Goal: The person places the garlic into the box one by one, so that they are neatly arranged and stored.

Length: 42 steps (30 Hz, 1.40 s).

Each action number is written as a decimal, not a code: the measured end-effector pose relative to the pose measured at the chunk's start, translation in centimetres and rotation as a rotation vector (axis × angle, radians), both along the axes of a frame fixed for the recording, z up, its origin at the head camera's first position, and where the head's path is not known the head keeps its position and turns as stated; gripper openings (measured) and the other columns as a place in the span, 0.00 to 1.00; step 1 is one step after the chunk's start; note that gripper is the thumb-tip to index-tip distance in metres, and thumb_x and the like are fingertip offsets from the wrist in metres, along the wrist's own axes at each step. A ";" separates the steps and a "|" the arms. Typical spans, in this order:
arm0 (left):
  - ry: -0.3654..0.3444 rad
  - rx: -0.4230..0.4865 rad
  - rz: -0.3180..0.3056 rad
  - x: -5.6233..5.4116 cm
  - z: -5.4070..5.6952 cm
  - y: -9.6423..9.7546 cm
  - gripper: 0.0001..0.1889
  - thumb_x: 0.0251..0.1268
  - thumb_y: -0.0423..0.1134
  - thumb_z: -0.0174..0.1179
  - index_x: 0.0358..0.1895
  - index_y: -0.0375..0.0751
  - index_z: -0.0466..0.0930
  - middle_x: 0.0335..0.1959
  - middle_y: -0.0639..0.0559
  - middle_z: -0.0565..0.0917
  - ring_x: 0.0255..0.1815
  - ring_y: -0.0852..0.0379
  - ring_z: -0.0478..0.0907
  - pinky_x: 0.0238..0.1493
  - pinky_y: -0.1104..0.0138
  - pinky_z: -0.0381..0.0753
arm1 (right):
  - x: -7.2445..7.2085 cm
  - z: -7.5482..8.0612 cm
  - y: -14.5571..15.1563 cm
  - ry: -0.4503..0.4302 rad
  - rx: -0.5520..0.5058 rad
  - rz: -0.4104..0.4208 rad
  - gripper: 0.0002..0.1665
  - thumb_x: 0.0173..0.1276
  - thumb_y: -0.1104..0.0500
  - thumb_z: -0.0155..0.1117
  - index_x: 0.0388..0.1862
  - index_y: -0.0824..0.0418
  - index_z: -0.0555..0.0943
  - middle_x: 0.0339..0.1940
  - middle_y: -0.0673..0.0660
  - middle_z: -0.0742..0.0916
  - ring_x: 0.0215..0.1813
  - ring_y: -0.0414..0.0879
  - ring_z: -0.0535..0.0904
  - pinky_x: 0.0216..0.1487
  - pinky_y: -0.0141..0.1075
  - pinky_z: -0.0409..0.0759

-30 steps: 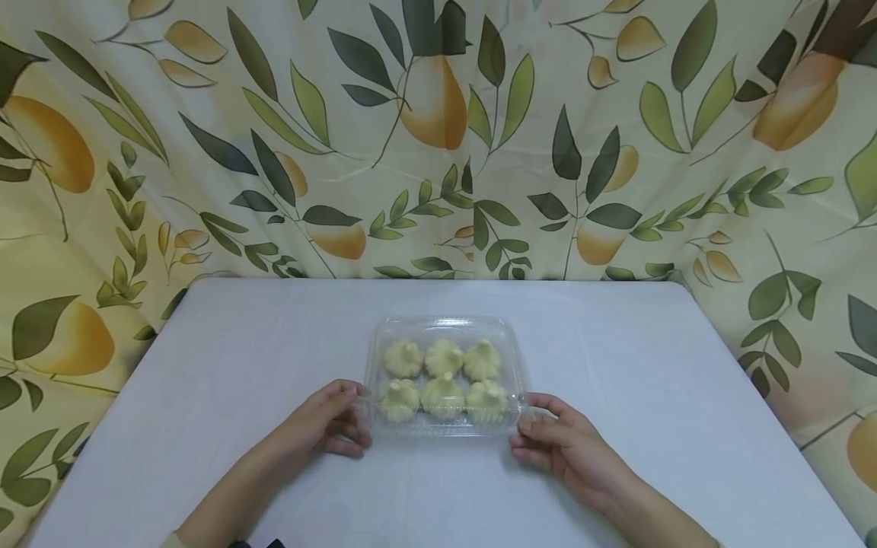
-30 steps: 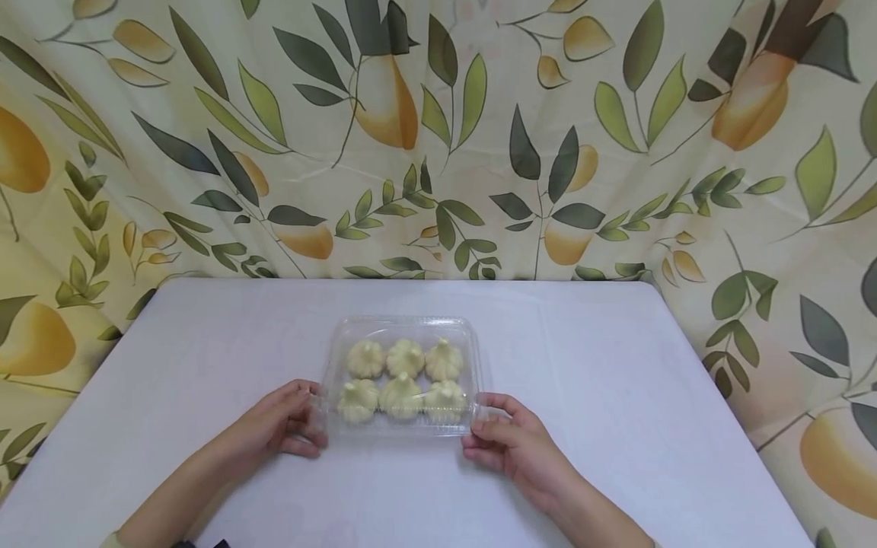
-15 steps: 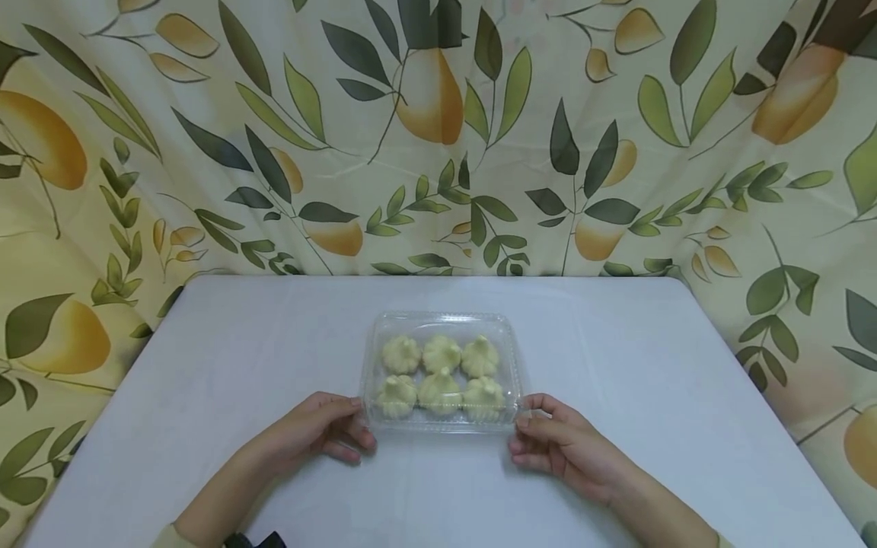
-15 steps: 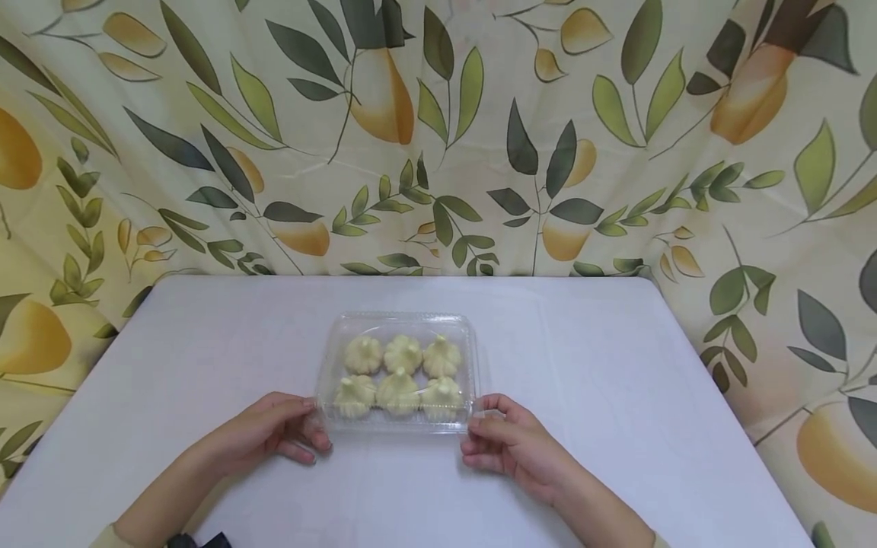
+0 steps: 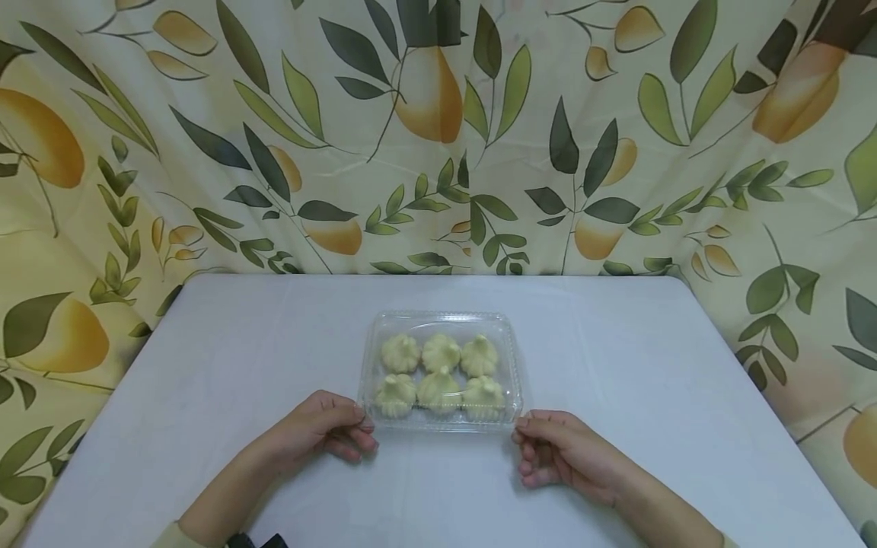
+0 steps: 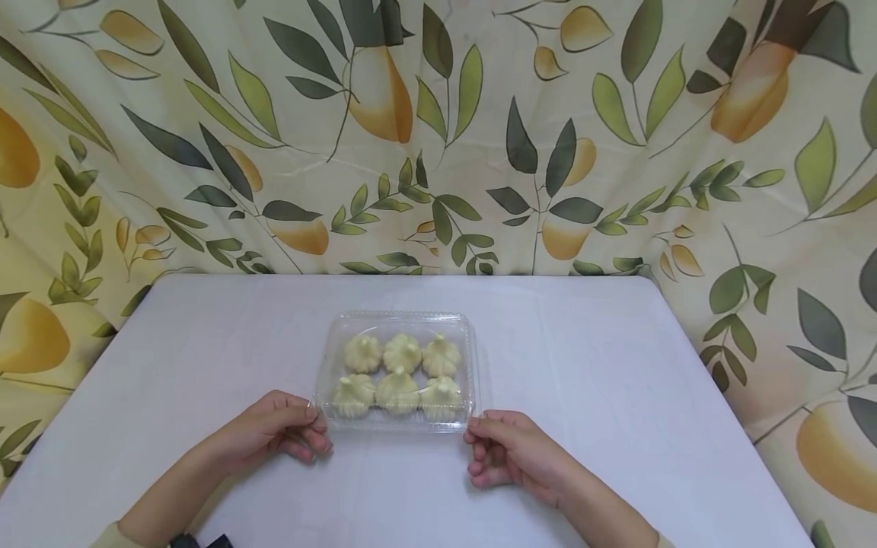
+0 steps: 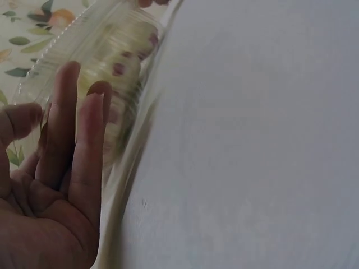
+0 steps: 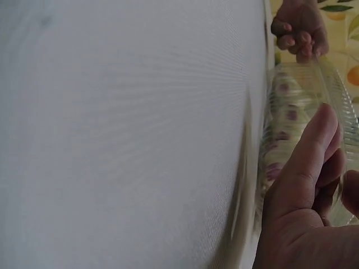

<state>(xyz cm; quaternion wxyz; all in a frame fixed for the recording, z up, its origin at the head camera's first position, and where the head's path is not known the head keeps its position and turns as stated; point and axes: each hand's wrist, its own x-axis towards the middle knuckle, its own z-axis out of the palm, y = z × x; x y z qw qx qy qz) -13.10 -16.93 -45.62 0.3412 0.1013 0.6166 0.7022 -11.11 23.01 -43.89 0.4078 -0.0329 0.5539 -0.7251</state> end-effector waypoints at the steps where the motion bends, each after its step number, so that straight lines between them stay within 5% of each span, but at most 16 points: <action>1: 0.006 -0.001 0.010 0.1 0.0 0.1 0.16 0.73 0.37 0.55 0.43 0.23 0.82 0.32 0.48 0.90 0.39 0.54 0.88 0.39 0.64 0.88 | 0.0 0.0 0.0 0.005 -0.004 0.000 0.13 0.79 0.54 0.51 0.38 0.59 0.79 0.28 0.47 0.83 0.33 0.40 0.84 0.43 0.39 0.87; 18: 0.080 -0.085 0.066 0.5 -0.2 0.6 0.13 0.73 0.35 0.52 0.36 0.30 0.83 0.26 0.55 0.88 0.32 0.61 0.86 0.38 0.67 0.87 | 0.2 -0.2 -0.5 -0.014 -0.034 -0.049 0.12 0.78 0.56 0.50 0.35 0.55 0.79 0.28 0.46 0.81 0.34 0.39 0.82 0.42 0.36 0.86; 32: 0.053 -0.073 0.099 0.5 -0.5 0.5 0.12 0.73 0.36 0.51 0.32 0.37 0.83 0.25 0.56 0.88 0.30 0.62 0.85 0.36 0.67 0.86 | 0.4 -0.4 -0.6 0.019 0.030 0.000 0.13 0.78 0.52 0.52 0.39 0.60 0.78 0.27 0.48 0.82 0.34 0.42 0.84 0.37 0.35 0.85; 42: 0.049 -0.131 0.079 0.7 -0.3 -0.3 0.18 0.76 0.42 0.52 0.40 0.26 0.80 0.32 0.48 0.86 0.37 0.53 0.84 0.36 0.60 0.87 | 0.5 0.1 -0.4 0.079 0.116 -0.034 0.17 0.78 0.49 0.53 0.48 0.63 0.74 0.33 0.51 0.82 0.39 0.47 0.84 0.40 0.41 0.87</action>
